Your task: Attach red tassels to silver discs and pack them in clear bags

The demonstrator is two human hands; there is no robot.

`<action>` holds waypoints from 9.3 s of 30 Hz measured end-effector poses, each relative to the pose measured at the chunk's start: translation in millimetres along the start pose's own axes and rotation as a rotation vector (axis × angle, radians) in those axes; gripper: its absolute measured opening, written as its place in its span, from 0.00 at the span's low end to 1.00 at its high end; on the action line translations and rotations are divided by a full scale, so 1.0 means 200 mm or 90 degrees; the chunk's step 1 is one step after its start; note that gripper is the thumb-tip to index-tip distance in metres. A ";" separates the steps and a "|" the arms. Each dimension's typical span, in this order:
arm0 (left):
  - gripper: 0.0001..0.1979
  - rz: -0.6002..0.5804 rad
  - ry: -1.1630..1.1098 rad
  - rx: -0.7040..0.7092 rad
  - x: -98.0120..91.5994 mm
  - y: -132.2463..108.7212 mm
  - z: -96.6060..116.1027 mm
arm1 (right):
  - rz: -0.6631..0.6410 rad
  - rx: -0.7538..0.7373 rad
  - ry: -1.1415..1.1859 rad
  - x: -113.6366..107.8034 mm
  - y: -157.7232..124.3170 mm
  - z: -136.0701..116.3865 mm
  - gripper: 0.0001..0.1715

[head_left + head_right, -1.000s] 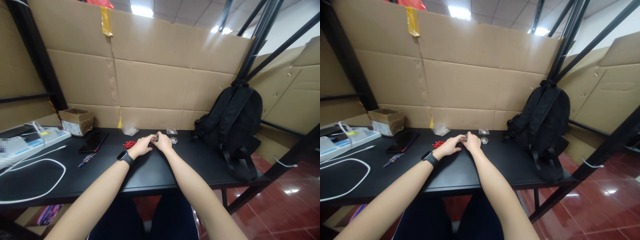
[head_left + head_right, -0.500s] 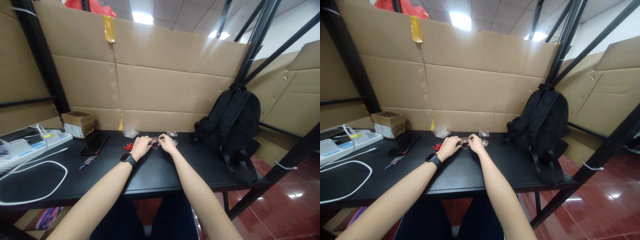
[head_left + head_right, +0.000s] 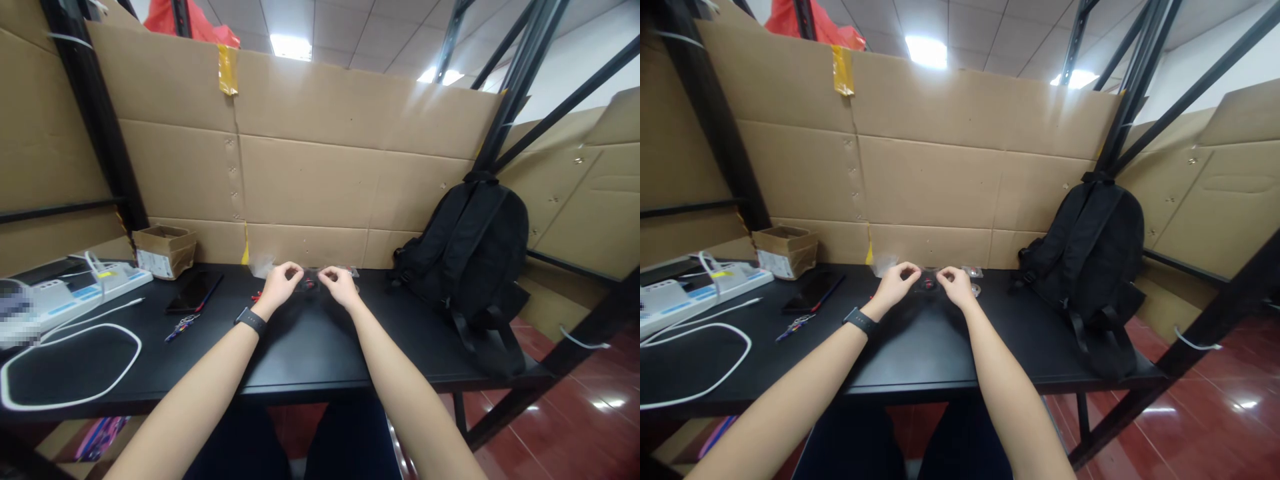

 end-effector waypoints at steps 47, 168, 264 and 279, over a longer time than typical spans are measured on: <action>0.10 -0.144 -0.064 -0.065 0.09 -0.05 -0.11 | -0.107 0.115 0.175 0.00 -0.04 0.08 0.13; 0.12 -0.135 -0.002 -0.020 -0.04 -0.03 0.03 | -0.003 0.016 -0.044 -0.36 -0.03 0.19 0.28; 0.12 -0.070 -0.258 -0.020 0.13 -0.06 0.05 | -0.046 -0.078 0.251 0.01 -0.13 -0.16 0.24; 0.21 -0.089 -0.357 -0.125 0.08 -0.06 0.06 | -0.029 -0.143 0.135 -0.02 -0.13 -0.18 0.09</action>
Point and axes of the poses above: each hand's wrist, its own y-axis towards the middle knuckle, its own x-axis out of the palm, z = x × y, the point moved 5 cm from there along y, towards the middle knuckle, and after that the axes turned 4 degrees about x, right-handed, at the moved point
